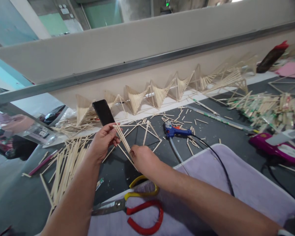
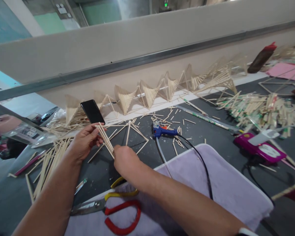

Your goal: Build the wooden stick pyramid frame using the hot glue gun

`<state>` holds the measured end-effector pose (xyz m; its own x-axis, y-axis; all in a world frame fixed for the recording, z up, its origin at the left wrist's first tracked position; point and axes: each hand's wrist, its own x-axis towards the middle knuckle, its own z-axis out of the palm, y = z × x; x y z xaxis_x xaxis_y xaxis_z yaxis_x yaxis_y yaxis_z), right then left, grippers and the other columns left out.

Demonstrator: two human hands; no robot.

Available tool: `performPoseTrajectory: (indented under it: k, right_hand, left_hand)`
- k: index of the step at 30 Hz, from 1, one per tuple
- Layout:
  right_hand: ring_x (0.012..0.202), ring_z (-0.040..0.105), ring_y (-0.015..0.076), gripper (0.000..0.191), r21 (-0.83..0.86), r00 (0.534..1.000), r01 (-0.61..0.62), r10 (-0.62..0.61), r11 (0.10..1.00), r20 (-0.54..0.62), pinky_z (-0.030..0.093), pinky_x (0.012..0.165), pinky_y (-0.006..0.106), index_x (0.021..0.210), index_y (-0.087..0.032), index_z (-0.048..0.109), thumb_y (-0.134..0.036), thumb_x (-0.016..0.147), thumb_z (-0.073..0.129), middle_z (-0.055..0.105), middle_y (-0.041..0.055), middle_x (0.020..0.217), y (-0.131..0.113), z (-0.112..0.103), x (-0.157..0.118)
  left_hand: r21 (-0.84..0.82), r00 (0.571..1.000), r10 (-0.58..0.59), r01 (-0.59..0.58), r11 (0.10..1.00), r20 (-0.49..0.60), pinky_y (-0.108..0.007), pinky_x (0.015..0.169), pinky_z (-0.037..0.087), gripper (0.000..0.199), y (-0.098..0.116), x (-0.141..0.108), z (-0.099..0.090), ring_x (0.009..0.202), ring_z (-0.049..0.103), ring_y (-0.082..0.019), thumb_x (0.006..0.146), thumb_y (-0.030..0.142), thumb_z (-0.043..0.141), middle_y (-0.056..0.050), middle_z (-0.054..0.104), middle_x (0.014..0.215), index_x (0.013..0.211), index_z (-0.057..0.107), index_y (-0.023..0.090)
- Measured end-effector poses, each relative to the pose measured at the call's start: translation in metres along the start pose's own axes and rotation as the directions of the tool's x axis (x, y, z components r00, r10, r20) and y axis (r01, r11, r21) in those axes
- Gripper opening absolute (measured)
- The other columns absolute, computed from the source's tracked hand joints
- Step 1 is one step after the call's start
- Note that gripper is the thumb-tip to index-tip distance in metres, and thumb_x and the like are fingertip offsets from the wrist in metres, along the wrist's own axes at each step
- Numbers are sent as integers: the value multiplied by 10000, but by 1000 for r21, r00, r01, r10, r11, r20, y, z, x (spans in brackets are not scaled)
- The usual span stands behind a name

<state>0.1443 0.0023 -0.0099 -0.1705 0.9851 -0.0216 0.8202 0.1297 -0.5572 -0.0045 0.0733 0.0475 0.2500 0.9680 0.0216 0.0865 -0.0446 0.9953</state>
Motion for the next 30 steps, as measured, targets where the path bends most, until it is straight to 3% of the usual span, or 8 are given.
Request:
performPoseTrajectory:
  k: [12,20,30]
  right_hand:
    - [599,603,154,196,20,998,59,-58,998,-36,320,484,230,832,-180,603,-196,813,409,660,69,710,0,-2,-3]
    - [595,615,142,242,45,995,-55,51,997,87,396,526,204,882,-188,627,-246,855,394,651,46,665,-3,-5,3]
    - [692,645,153,180,-38,994,-87,90,995,67,434,598,208,896,-188,615,-187,826,449,673,55,799,-8,-3,3]
  left_hand:
    - [-31,1000,-5,5,1000,-10,-161,388,411,393,1,0,3,460,539,-56,708,326,648,-32,643,868,1056,539,182]
    - [-21,1000,27,-27,999,14,-160,384,404,335,-5,2,1,448,532,-56,739,320,611,-16,619,804,1042,546,191]
    - [-15,997,68,-67,998,22,-175,362,404,291,-12,4,-3,435,531,-65,750,326,596,7,571,730,1007,565,195]
